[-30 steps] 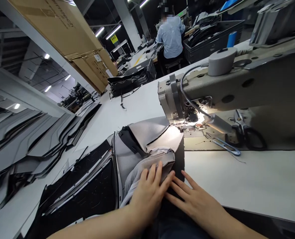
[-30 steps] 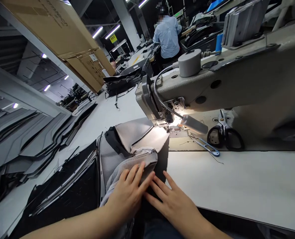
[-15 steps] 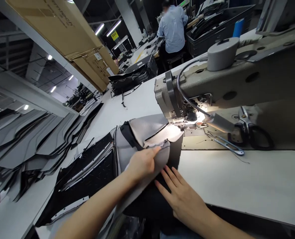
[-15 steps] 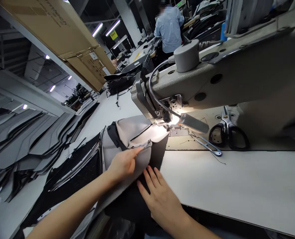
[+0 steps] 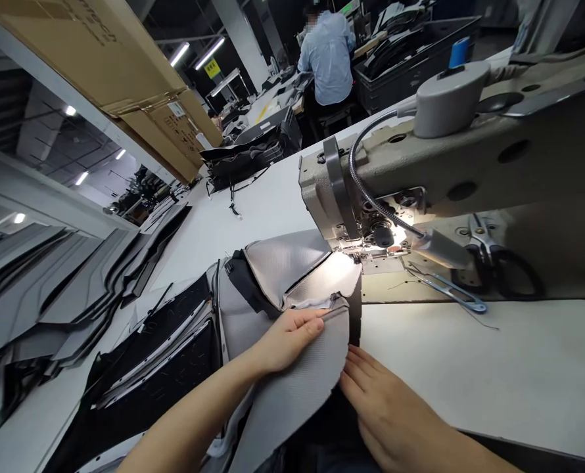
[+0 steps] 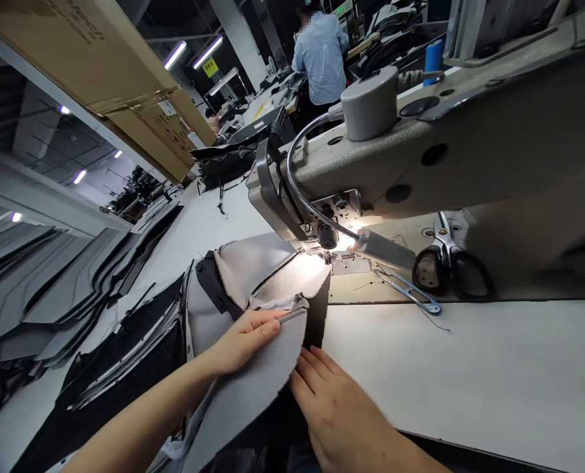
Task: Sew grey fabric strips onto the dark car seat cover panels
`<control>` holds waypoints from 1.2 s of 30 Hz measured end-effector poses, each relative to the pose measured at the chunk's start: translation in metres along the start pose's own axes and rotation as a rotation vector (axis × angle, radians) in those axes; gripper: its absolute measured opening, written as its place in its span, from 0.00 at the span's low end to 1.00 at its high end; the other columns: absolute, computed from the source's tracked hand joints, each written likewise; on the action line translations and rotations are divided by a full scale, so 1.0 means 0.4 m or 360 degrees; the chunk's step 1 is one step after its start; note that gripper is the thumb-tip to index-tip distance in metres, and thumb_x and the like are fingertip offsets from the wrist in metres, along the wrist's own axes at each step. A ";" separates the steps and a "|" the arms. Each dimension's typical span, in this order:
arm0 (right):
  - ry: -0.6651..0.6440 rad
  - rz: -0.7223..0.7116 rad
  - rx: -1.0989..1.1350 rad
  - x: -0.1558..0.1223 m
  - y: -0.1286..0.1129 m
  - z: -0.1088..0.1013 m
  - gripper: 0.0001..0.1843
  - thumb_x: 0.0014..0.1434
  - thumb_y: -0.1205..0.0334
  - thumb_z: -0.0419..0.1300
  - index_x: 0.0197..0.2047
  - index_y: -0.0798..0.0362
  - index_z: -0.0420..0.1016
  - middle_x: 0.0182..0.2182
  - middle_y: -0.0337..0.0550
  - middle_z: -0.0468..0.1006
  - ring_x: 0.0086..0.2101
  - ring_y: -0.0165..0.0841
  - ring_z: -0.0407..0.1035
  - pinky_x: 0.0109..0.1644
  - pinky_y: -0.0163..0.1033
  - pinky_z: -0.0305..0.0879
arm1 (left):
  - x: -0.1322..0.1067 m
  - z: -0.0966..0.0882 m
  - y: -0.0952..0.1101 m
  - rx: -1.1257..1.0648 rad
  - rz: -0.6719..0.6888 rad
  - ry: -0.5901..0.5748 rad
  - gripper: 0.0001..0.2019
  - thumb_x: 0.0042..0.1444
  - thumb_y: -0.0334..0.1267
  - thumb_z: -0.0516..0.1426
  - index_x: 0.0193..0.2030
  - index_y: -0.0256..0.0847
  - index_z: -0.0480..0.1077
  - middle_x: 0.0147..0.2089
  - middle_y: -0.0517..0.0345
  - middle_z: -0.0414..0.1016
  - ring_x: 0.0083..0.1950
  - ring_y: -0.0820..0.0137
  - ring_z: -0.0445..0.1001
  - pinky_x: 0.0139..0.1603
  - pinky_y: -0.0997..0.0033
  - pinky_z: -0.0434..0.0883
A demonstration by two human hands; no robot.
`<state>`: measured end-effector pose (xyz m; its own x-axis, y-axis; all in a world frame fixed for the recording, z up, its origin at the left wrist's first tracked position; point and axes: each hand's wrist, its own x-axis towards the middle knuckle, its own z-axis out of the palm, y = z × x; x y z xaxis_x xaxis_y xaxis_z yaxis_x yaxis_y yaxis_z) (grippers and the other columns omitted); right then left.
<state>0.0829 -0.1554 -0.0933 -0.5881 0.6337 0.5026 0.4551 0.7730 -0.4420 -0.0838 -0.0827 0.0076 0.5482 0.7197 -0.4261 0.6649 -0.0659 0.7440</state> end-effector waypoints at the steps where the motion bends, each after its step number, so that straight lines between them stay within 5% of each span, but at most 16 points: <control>1: -0.0057 -0.0040 0.0051 0.002 0.000 0.006 0.23 0.52 0.66 0.55 0.52 0.58 0.70 0.52 0.51 0.73 0.52 0.40 0.64 0.63 0.44 0.53 | 0.001 0.013 -0.002 0.0164 -0.0015 0.0051 0.22 0.66 0.42 0.42 0.62 0.39 0.61 0.52 0.49 0.74 0.50 0.64 0.73 0.49 0.64 0.71; 6: 0.0132 -0.0222 -0.0206 -0.008 -0.006 0.082 0.12 0.55 0.70 0.55 0.42 0.55 0.75 0.36 0.46 0.79 0.42 0.37 0.70 0.60 0.46 0.53 | 0.004 0.113 -0.023 0.1268 -0.0150 0.0185 0.29 0.62 0.41 0.46 0.69 0.38 0.46 0.46 0.44 0.75 0.44 0.57 0.75 0.43 0.56 0.72; 10: 0.0190 -0.0176 -0.0347 -0.018 -0.008 0.095 0.13 0.55 0.64 0.58 0.44 0.57 0.75 0.41 0.51 0.77 0.48 0.45 0.66 0.64 0.52 0.46 | -0.002 0.105 -0.023 0.1159 -0.0278 0.0256 0.28 0.64 0.41 0.45 0.69 0.38 0.45 0.47 0.47 0.76 0.45 0.60 0.75 0.43 0.63 0.72; 15: 0.0238 -0.0154 -0.0366 -0.007 -0.010 0.074 0.11 0.53 0.64 0.59 0.40 0.56 0.76 0.41 0.52 0.77 0.47 0.46 0.67 0.64 0.53 0.45 | 0.008 0.057 -0.004 0.0956 0.0005 -0.0030 0.18 0.64 0.36 0.46 0.58 0.46 0.63 0.48 0.57 0.75 0.46 0.67 0.74 0.46 0.72 0.70; 19: 0.0317 -0.0142 -0.0371 -0.006 -0.012 0.085 0.10 0.51 0.65 0.61 0.39 0.57 0.76 0.40 0.53 0.77 0.48 0.48 0.66 0.63 0.54 0.47 | 0.012 0.096 -0.011 0.1485 0.0010 0.0033 0.15 0.62 0.31 0.47 0.53 0.38 0.66 0.38 0.52 0.75 0.40 0.64 0.73 0.41 0.68 0.71; 22: 0.0371 -0.0158 -0.0356 -0.012 -0.013 0.090 0.12 0.51 0.65 0.61 0.41 0.57 0.76 0.40 0.52 0.77 0.47 0.49 0.67 0.62 0.54 0.50 | 0.006 0.123 -0.029 0.1841 0.0270 0.0277 0.15 0.62 0.28 0.47 0.53 0.34 0.65 0.50 0.45 0.71 0.50 0.60 0.69 0.48 0.62 0.69; 26: 0.0403 -0.0176 -0.0288 -0.015 -0.017 0.080 0.10 0.52 0.69 0.59 0.39 0.55 0.76 0.36 0.47 0.77 0.42 0.45 0.69 0.60 0.52 0.54 | 0.005 0.102 -0.041 0.1619 0.0504 0.0302 0.15 0.61 0.27 0.46 0.51 0.35 0.67 0.60 0.46 0.65 0.48 0.64 0.68 0.48 0.66 0.67; 30: 0.0393 -0.0162 -0.0268 -0.013 -0.024 0.071 0.07 0.53 0.71 0.56 0.31 0.53 0.75 0.31 0.45 0.77 0.39 0.42 0.70 0.59 0.53 0.55 | 0.021 0.061 -0.028 0.1196 0.0501 0.0047 0.13 0.63 0.30 0.44 0.42 0.37 0.70 0.50 0.50 0.73 0.39 0.70 0.69 0.42 0.70 0.66; 36: 0.0486 -0.0098 -0.0338 -0.029 -0.011 0.088 0.09 0.52 0.70 0.55 0.30 0.52 0.76 0.32 0.46 0.77 0.43 0.43 0.69 0.60 0.51 0.52 | 0.053 0.047 -0.009 0.1144 0.0511 -0.0068 0.10 0.61 0.28 0.47 0.35 0.37 0.69 0.39 0.54 0.72 0.36 0.70 0.68 0.39 0.71 0.63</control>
<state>0.0642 -0.1673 -0.1234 -0.4070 0.5412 0.7358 0.5725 0.7789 -0.2562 -0.0650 -0.0802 -0.0139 0.7781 0.5637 -0.2770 0.6280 -0.7071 0.3250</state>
